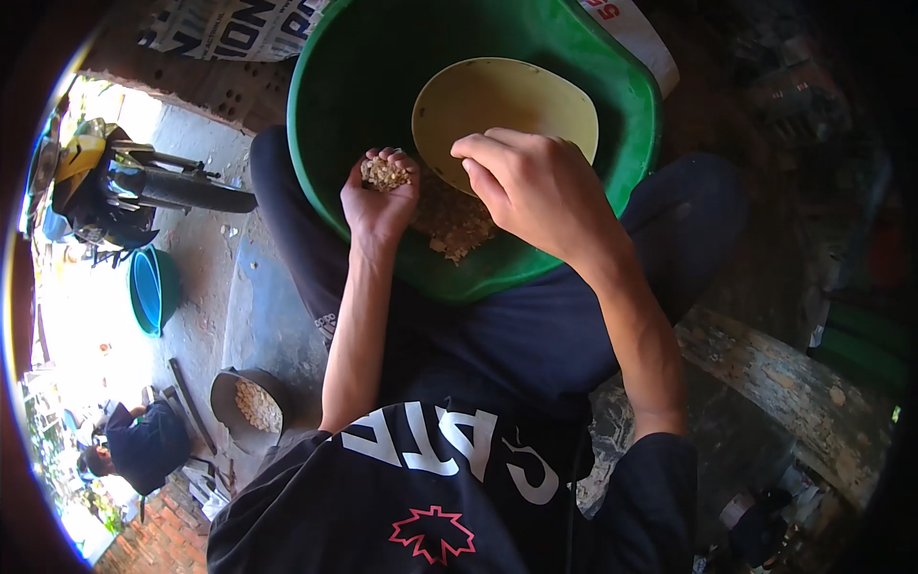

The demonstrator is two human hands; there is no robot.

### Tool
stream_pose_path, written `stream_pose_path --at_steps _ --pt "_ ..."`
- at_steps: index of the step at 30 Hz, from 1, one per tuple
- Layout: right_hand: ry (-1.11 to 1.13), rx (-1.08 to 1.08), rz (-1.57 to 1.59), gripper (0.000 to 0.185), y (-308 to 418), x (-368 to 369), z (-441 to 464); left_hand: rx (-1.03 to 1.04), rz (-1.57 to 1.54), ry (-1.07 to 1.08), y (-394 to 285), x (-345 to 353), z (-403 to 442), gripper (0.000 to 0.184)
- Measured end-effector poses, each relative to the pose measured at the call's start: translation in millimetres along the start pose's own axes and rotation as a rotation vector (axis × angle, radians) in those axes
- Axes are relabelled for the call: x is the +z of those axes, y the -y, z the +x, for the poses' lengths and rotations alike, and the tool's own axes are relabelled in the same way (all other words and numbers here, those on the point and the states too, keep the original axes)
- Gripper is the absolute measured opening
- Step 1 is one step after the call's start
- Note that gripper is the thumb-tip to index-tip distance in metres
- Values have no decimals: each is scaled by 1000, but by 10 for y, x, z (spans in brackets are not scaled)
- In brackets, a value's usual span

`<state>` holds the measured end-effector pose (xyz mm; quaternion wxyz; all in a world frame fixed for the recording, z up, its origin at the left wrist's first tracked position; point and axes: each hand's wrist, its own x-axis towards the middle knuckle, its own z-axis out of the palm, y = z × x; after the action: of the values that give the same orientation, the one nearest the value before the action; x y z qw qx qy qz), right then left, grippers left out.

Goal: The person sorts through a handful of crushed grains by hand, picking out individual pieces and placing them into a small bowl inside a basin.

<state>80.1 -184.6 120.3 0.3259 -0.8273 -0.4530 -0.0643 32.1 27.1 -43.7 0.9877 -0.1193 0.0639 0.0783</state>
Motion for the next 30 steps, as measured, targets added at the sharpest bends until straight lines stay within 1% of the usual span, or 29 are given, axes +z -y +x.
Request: stream_pose_path --at_steps 1,3,4,5,7,8,10,11,13,14,18,20,24,26,27,28,29,30 --pt "36 14 -12 16 13 5 -2 8 -3 1 18 -27 -11 25" --pt "79 25 -23 16 20 32 4 28 -104 -127 85 79 -73 35" --pt "95 24 -33 15 19 57 -7 -2 -171 -77 65 37 -84 44" --pt "109 25 -44 14 19 83 -20 1 -172 -78 68 63 -107 44" --pt "127 24 -47 14 20 138 -34 -5 -344 10 84 132 -122 48" --pt "144 26 -51 13 25 161 -39 -6 -346 13 111 182 -134 48" --pt "168 26 -47 13 43 188 -41 102 -127 139 182 278 -160 51" --pt "192 28 -40 12 45 200 -43 102 -131 142 186 275 -161 51" --pt "211 22 -53 12 36 231 -42 126 26 212 167 271 -171 54" --pt "230 34 -45 12 42 239 -41 110 50 249 165 288 -178 55" --pt "242 35 -20 12 9 345 -62 103 -36 230 187 377 -215 55" --pt "259 25 -22 12 4 418 -83 32 -157 259 190 418 -243 55" --pt "299 15 -17 13 18 501 -90 12 -199 279 156 366 -245 54" --pt "302 10 -10 12 33 533 -70 34 -15 319 137 343 -236 50" --pt "260 -15 5 11 38 543 -55 41 -18 323 132 343 -236 50" --pt "217 -40 19 11 42 550 -41 79 38 269 133 342 -235 47" --pt "221 -46 18 11 51 557 -27 117 93 214 134 343 -231 44" --pt "183 -44 47 11 62 566 -11 117 82 245 137 337 -223 46"
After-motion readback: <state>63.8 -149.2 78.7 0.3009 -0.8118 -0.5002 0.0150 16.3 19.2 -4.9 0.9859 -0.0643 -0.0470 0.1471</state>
